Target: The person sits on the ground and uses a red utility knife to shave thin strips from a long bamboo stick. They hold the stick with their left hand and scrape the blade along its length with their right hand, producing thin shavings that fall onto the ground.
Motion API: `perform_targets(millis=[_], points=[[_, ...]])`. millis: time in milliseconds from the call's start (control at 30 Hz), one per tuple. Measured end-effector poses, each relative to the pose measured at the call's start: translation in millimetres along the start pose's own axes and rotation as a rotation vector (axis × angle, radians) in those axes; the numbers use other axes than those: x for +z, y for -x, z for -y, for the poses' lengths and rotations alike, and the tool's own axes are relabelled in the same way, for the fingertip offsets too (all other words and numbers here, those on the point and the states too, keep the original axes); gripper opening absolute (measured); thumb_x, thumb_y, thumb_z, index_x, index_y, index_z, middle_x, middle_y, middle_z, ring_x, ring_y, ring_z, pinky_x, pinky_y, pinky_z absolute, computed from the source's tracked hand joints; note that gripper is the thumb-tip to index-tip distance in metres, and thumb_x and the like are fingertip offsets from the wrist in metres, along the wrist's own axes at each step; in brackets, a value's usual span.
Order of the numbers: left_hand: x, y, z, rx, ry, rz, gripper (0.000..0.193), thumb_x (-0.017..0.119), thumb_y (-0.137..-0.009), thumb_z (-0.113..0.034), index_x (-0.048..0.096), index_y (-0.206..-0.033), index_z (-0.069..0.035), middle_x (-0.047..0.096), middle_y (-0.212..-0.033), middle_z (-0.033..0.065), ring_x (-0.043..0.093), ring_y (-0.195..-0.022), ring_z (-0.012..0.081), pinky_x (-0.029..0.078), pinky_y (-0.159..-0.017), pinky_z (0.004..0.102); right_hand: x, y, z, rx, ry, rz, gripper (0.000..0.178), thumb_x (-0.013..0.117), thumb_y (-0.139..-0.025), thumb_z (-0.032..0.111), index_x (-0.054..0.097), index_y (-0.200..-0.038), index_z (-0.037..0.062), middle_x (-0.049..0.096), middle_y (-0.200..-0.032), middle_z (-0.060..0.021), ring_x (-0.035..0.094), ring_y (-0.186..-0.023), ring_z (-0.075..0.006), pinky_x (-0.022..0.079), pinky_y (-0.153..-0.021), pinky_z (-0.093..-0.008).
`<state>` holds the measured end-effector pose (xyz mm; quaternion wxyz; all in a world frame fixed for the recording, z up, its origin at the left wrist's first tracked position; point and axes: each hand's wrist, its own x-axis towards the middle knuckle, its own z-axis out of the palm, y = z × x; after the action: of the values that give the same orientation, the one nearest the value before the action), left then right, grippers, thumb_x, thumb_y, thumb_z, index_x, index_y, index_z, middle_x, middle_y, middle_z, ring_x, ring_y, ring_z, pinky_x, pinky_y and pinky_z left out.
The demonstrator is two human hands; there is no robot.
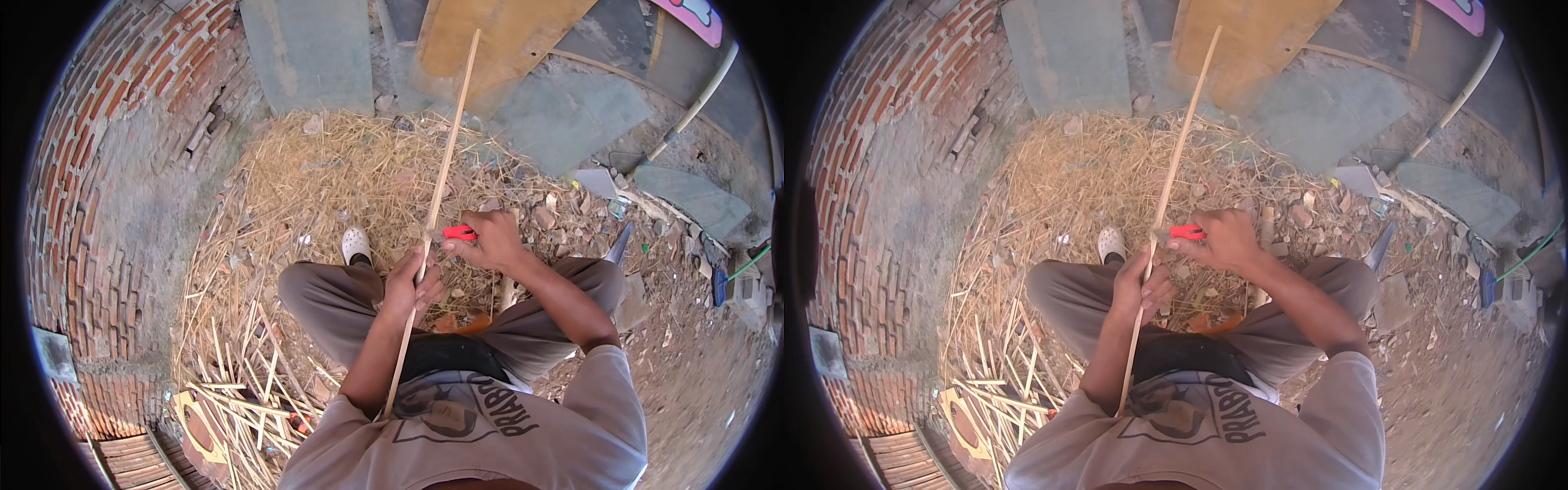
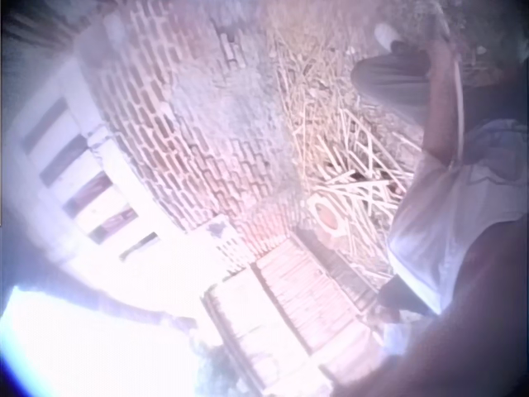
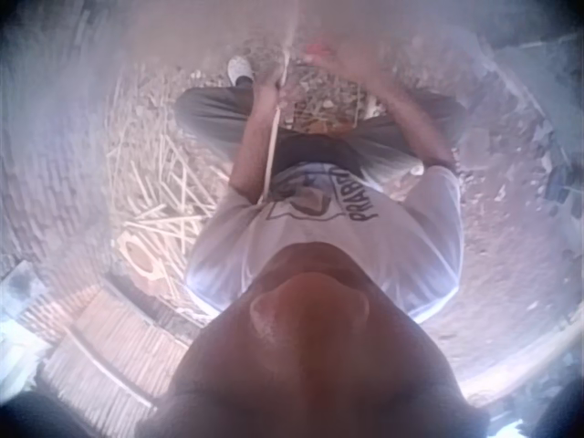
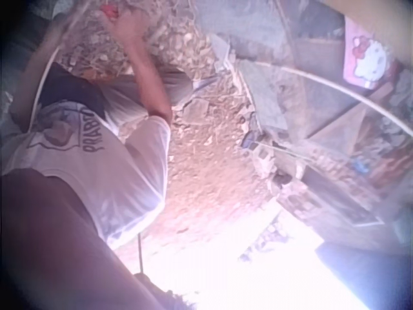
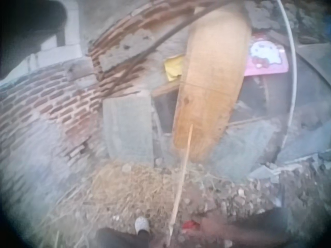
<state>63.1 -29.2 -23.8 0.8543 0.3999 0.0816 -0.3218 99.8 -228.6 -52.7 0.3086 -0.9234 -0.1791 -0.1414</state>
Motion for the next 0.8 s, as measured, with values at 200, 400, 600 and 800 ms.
perform_targets(millis=[200, 400, 600, 800], points=[[-4.0, -2.4, 15.9, -0.056, 0.058, 0.078, 0.034, 0.034, -0.105, -0.040, 0.047, -0.091, -0.011, 0.030, -0.050, -0.0034, 0.024, -0.037, 0.0084, 0.025, -0.044, 0.0249, 4.8, -1.0, -12.1, -0.079, 0.126, -0.084, 0.064, 0.061, -0.077, 0.069, 0.060, -0.063, 0.0067, 0.055, -0.051, -0.0115, 0.058, -0.047, -0.0314, 0.045, -0.047, -0.0409], [6.8, 9.2, 15.6, -0.057, -0.105, 0.081, 0.035, 0.035, -0.104, -0.042, 0.044, -0.093, -0.010, 0.029, -0.051, -0.0035, 0.024, -0.039, 0.0074, 0.022, -0.040, 0.0231, -19.4, -21.5, -34.9, 0.173, 0.186, -0.103, 0.064, 0.060, -0.078, 0.069, 0.060, -0.064, 0.0066, 0.054, -0.052, -0.0117, 0.058, -0.049, -0.0334, 0.044, -0.048, -0.0436], [5.0, 14.9, 12.6, -0.023, -0.195, 0.063, 0.036, 0.034, -0.105, -0.041, 0.043, -0.089, -0.010, 0.029, -0.051, -0.0041, 0.025, -0.039, 0.0073, 0.025, -0.045, 0.0233, -6.1, -2.8, -12.1, -0.096, 0.153, -0.149, 0.063, 0.060, -0.078, 0.069, 0.060, -0.064, 0.0072, 0.052, -0.050, -0.0119, 0.058, -0.048, -0.0350, 0.045, -0.048, -0.0439], [2.3, 48.0, 29.6, 0.053, -0.468, 0.165, 0.030, 0.033, -0.106, -0.035, 0.042, -0.094, -0.009, 0.030, -0.055, -0.0024, 0.028, -0.044, 0.0066, 0.028, -0.045, 0.0231, -45.5, -39.0, -85.6, 0.370, 0.247, -0.252, 0.069, 0.049, -0.085, 0.071, 0.065, -0.069, 0.0050, 0.059, -0.057, -0.0171, 0.062, -0.059, -0.0372, 0.047, -0.057, -0.0476]])
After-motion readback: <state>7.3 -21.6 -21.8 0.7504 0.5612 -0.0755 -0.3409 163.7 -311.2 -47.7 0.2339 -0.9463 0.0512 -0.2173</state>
